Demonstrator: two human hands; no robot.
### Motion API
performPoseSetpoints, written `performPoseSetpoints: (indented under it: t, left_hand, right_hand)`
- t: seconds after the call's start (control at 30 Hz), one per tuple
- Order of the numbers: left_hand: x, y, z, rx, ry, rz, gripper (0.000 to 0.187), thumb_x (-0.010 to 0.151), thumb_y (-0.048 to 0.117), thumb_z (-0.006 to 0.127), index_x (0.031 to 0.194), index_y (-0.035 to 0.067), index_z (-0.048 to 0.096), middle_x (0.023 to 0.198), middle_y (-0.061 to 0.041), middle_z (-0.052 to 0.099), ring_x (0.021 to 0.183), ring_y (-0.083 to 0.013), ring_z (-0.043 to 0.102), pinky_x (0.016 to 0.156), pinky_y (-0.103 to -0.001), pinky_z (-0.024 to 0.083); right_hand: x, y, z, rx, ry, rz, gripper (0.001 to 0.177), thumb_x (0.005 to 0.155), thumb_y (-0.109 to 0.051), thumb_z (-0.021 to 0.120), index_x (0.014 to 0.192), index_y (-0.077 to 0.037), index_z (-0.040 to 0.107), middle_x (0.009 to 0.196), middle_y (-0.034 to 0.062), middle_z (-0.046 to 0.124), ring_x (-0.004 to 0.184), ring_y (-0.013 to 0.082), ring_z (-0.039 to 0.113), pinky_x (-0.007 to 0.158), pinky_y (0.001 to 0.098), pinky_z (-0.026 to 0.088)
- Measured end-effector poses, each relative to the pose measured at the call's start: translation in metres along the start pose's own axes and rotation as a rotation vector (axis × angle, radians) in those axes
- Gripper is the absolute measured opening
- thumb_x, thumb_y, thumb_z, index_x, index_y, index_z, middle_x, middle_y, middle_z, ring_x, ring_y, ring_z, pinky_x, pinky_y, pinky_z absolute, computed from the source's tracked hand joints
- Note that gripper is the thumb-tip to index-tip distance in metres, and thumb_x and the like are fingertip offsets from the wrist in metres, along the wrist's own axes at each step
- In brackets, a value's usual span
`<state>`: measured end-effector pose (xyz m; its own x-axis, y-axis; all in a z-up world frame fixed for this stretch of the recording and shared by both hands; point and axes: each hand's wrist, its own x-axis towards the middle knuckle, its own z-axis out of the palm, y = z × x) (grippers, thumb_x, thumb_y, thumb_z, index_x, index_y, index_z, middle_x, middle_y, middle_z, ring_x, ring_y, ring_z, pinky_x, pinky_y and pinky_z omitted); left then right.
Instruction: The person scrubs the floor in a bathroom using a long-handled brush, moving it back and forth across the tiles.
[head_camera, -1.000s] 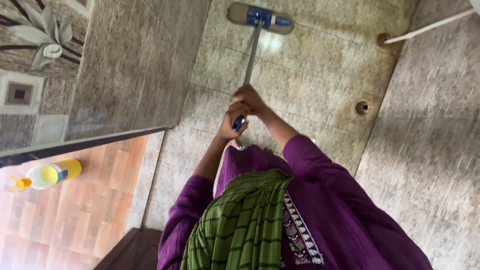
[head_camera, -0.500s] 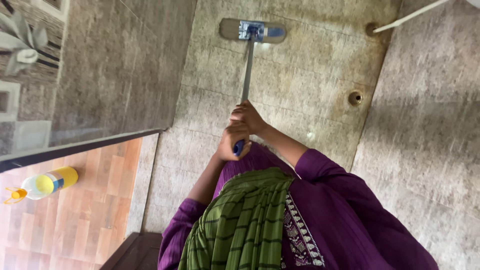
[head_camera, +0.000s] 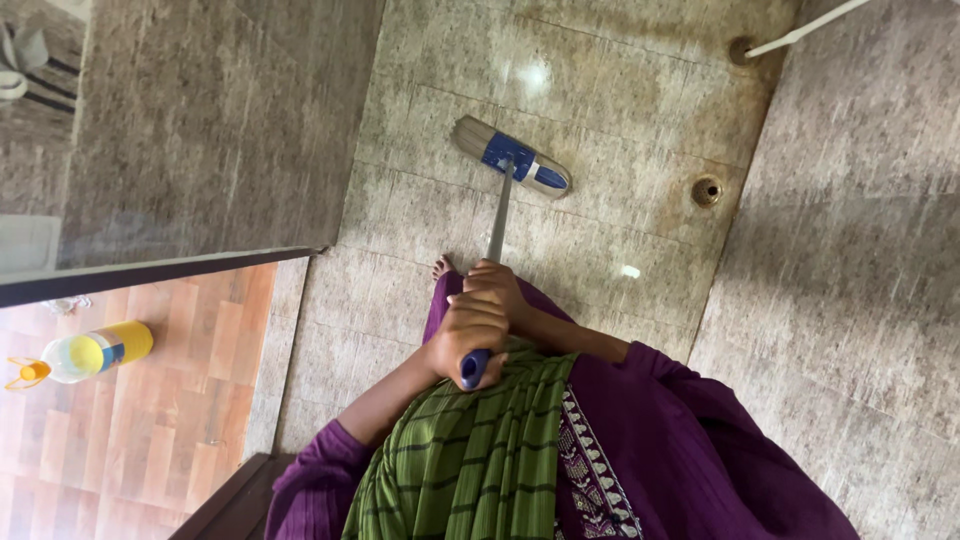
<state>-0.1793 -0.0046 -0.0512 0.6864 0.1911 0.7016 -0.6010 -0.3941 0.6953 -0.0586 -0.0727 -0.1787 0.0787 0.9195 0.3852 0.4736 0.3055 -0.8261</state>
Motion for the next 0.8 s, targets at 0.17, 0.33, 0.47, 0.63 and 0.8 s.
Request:
performPoseSetpoints:
  t: [0.17,0.33,0.47,0.63,0.8]
  left_hand:
    - [0.020,-0.028,0.004,-0.030,0.046,0.136,0.019,0.073,0.013,0.066,0.061,0.007,0.052,0.057,-0.008,0.051,0.052,-0.0241,0.050,0.059,-0.039,0.043]
    - [-0.021,-0.119,0.040,0.046,0.045,0.222,0.026,0.081,0.030,0.067,0.064,0.012,0.059,0.058,-0.002,0.057,0.050,-0.0178,0.053,0.056,-0.032,0.047]
    - [-0.058,-0.208,0.045,0.118,-0.045,0.148,0.034,0.092,0.042,0.065,0.082,0.010,0.065,0.074,-0.006,0.067,0.069,-0.0201,0.067,0.076,-0.034,0.059]
    - [-0.062,-0.264,0.014,0.373,-0.177,-0.027,0.022,0.081,0.031,0.066,0.084,0.009,0.066,0.085,-0.009,0.067,0.083,-0.0235,0.065,0.083,-0.035,0.057]
    - [-0.052,-0.226,-0.010,0.402,-0.270,-0.127,0.014,0.070,0.008,0.069,0.076,0.008,0.056,0.089,-0.010,0.062,0.093,-0.0305,0.065,0.100,-0.042,0.051]
  right_hand:
    - [0.014,0.015,-0.014,0.130,0.238,-0.211,0.042,0.094,-0.024,0.074,0.064,-0.008,0.048,0.063,0.0010,0.048,0.056,0.0159,0.045,0.055,0.0324,0.036]
    - [0.000,0.090,-0.005,-0.001,0.268,-0.098,0.040,0.095,-0.020,0.073,0.064,-0.013,0.048,0.062,-0.0021,0.049,0.057,0.0126,0.045,0.055,0.0283,0.039]
    - [0.001,0.165,-0.019,0.071,0.263,-0.024,0.030,0.095,-0.022,0.073,0.072,-0.013,0.057,0.071,0.0010,0.056,0.067,0.0146,0.053,0.064,0.0280,0.047]
    - [0.030,0.217,-0.048,-0.335,-0.038,0.052,0.016,0.087,-0.021,0.072,0.076,-0.014,0.064,0.079,0.0005,0.064,0.080,0.0195,0.061,0.086,0.0316,0.052]
    - [0.051,0.223,-0.047,-0.435,-0.246,-0.069,0.018,0.072,-0.021,0.073,0.067,-0.012,0.059,0.068,0.0056,0.059,0.077,0.0247,0.062,0.096,0.0413,0.047]
